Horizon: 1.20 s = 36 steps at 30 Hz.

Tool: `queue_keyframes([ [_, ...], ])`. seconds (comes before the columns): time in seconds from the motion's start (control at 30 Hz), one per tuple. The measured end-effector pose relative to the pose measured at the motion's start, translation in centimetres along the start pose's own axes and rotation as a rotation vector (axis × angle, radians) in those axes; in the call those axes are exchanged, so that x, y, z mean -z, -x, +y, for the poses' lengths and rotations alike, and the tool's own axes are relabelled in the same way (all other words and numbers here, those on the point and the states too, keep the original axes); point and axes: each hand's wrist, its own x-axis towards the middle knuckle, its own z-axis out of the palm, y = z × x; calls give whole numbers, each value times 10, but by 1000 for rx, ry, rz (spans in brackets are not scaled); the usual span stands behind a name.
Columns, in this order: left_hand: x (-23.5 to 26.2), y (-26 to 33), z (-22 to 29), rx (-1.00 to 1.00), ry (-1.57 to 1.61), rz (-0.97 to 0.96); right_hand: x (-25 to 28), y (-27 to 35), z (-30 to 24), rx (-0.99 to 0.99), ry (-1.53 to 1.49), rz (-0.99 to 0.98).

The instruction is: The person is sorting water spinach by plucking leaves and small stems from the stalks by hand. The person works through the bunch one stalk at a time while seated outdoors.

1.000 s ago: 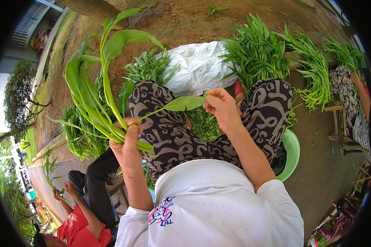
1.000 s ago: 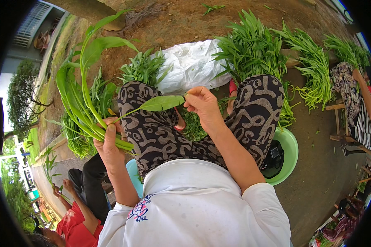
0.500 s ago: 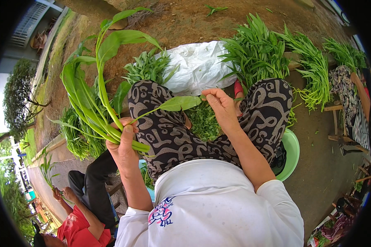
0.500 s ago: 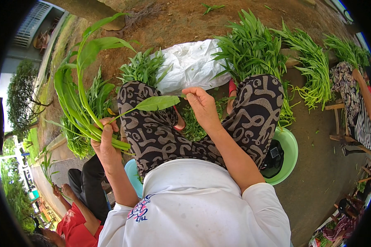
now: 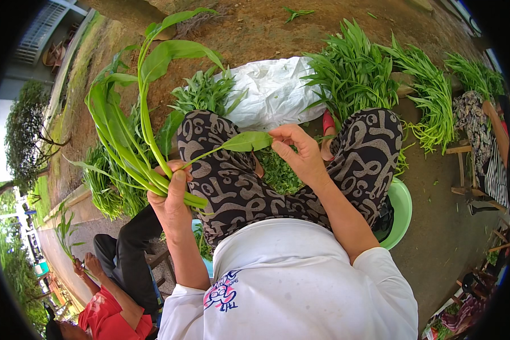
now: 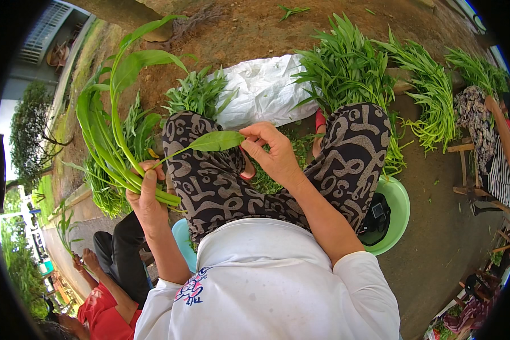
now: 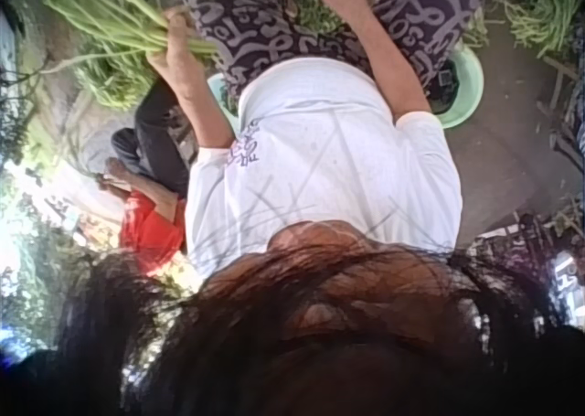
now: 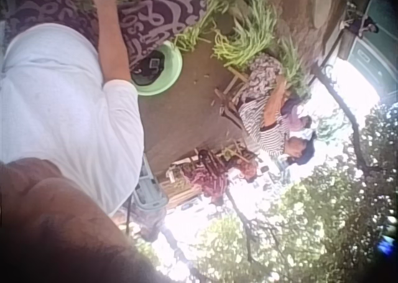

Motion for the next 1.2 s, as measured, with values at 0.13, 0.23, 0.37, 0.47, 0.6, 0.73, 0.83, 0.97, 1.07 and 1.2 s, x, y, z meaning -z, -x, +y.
queue_keyframes([
  [0.13,-1,-1,1,4,-2,0,-1,0,-5,34,106,-35],
  [0.23,-1,-1,2,14,0,5,2,0,-7,11,139,-66],
  [0.37,-1,-1,2,-17,1,-12,2,1,-6,-4,136,-77],
  [0.47,-2,-1,1,-24,-1,-16,1,0,-8,23,166,-54],
  [0.6,-1,-1,0,-27,-16,-16,0,0,-9,43,170,-30],
  [0.73,-3,2,1,4,-33,-5,0,0,-7,47,147,-14],
  [0.83,-3,3,0,4,-65,-21,1,1,0,-29,2,9],
  [0.97,-5,4,-2,4,-88,-32,2,3,9,-219,-305,30],
  [1.07,-5,5,-1,9,-70,-14,5,2,10,-428,-531,56],
  [1.2,-6,3,2,-14,-69,24,8,0,11,-476,-561,114],
])
